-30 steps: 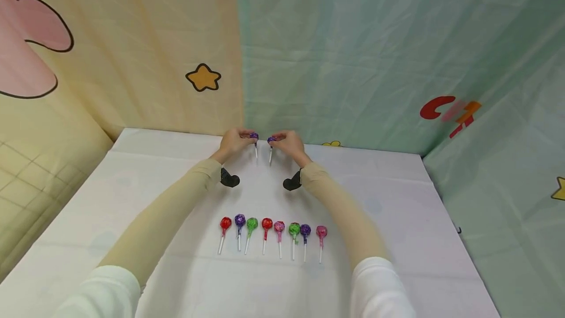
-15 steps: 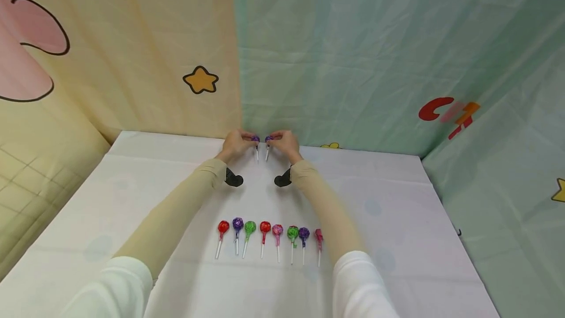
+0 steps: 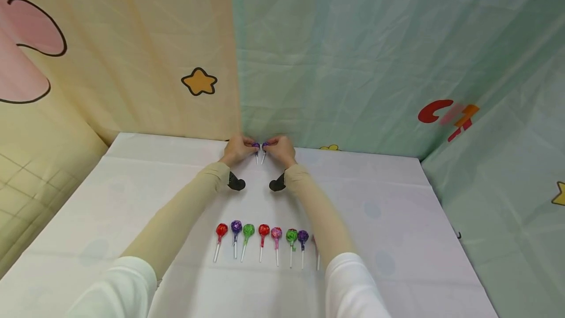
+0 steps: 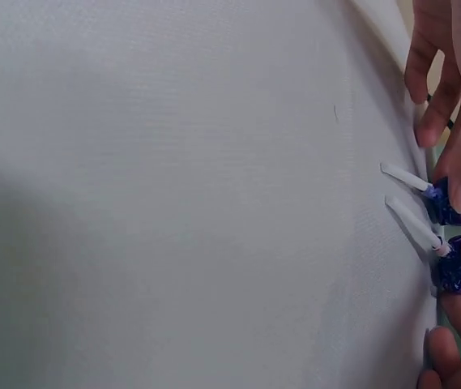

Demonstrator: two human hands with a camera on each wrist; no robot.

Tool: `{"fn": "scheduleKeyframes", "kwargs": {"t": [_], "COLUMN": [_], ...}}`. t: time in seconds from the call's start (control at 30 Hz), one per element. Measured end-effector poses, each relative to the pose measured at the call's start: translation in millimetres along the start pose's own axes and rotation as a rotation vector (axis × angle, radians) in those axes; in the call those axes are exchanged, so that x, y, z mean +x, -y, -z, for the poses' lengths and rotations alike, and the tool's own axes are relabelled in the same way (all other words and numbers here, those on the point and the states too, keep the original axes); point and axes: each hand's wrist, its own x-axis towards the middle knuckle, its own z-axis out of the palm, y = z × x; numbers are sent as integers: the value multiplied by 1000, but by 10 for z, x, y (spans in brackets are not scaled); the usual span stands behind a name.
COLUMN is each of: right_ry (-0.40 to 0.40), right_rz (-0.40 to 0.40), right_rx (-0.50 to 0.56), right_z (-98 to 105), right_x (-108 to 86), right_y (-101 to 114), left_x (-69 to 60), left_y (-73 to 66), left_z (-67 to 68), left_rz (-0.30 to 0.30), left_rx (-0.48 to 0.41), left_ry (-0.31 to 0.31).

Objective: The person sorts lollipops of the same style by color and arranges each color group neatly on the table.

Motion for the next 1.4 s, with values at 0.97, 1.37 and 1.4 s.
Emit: {"fn": "scheduleKeyframes", "kwargs": {"t": [0.97,1.37,1.4], "right_ry": [14,17,19], "right_rz": [4,10,11], "right_rx": [-85,-85,-84], "right_z": [-35,-12,-11], "right_x": [-62,-82,-84], "right_y": [-19,-22,-22], "left_x": [-54,-42,-42], "left_y": [-14,4,5], "left_z": [-88,-70,-71], "left_rz": [16,19,19], "left_rx": [138,129,127], "left_ry": [-24,3,4]}}
